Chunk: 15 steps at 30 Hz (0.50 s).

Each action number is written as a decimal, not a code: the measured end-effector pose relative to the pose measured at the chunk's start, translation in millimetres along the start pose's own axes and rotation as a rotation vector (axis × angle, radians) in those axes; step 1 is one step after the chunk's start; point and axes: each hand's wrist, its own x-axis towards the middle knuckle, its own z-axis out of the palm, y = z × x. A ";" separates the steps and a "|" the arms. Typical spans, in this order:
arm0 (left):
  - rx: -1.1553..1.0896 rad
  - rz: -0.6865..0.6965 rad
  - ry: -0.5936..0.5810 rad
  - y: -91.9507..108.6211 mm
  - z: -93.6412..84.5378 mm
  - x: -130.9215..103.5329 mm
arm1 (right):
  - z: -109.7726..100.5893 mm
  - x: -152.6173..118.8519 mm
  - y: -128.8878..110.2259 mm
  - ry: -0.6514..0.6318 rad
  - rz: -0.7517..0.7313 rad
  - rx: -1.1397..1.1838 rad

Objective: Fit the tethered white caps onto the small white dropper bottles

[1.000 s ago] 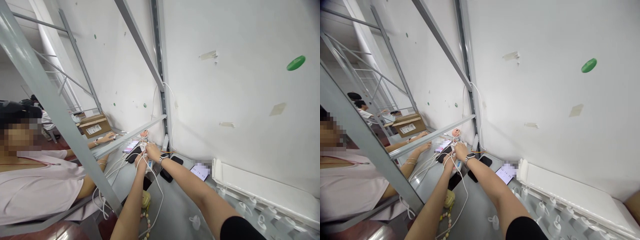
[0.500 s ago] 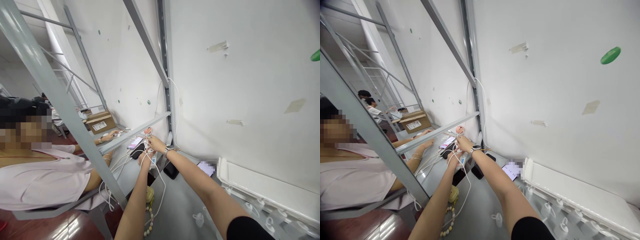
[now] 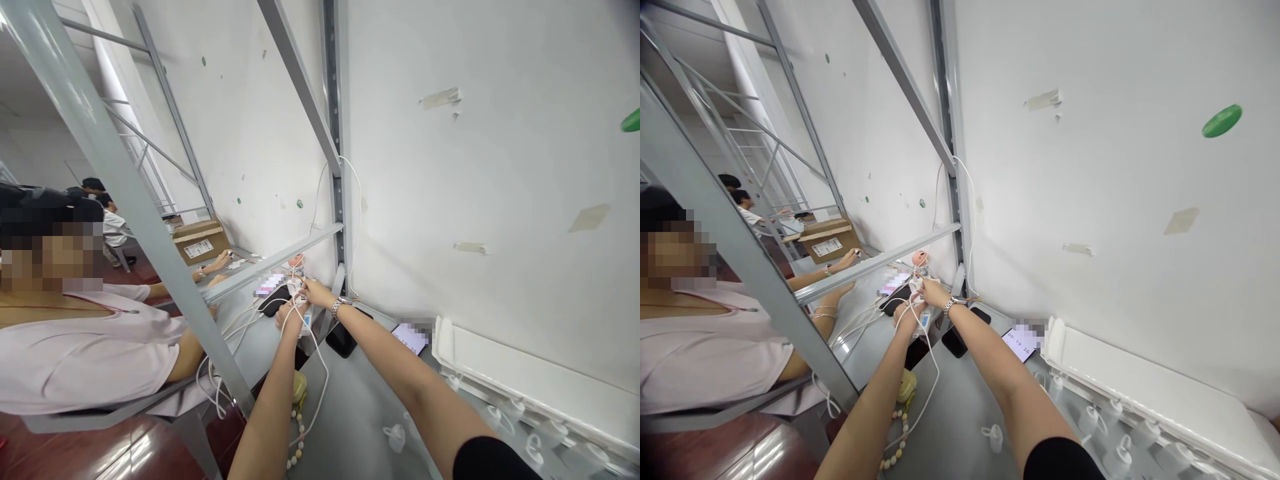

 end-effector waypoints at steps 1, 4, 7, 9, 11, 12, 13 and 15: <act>0.007 -0.034 -0.009 1.6 -1.5 -0.7 | -0.1 -0.2 -0.4 -0.008 0.000 -0.010; 0.023 -0.103 -0.032 4.4 -5.1 -2.2 | -2.1 -0.8 -3.1 -0.039 -0.011 -0.055; 0.026 -0.107 -0.046 3.4 -5.5 -2.6 | -5.1 -2.6 -8.5 -0.070 -0.038 -0.112; 0.024 -0.098 -0.046 1.8 -4.2 -2.8 | -6.3 -4.6 -12.7 -0.081 -0.056 -0.151; 0.019 -0.087 -0.034 0.6 -2.6 -3.5 | -6.4 -6.7 -16.1 -0.081 -0.067 -0.186; 0.014 -0.079 -0.023 0.2 -1.9 -4.2 | -6.0 -7.5 -17.4 -0.078 -0.070 -0.202; 0.009 -0.068 -0.011 -0.2 -1.5 -5.1 | -5.5 -8.1 -18.5 -0.074 -0.073 -0.217; -0.006 -0.040 0.021 -1.0 -1.5 -7.9 | -4.4 -8.7 -19.8 -0.066 -0.081 -0.244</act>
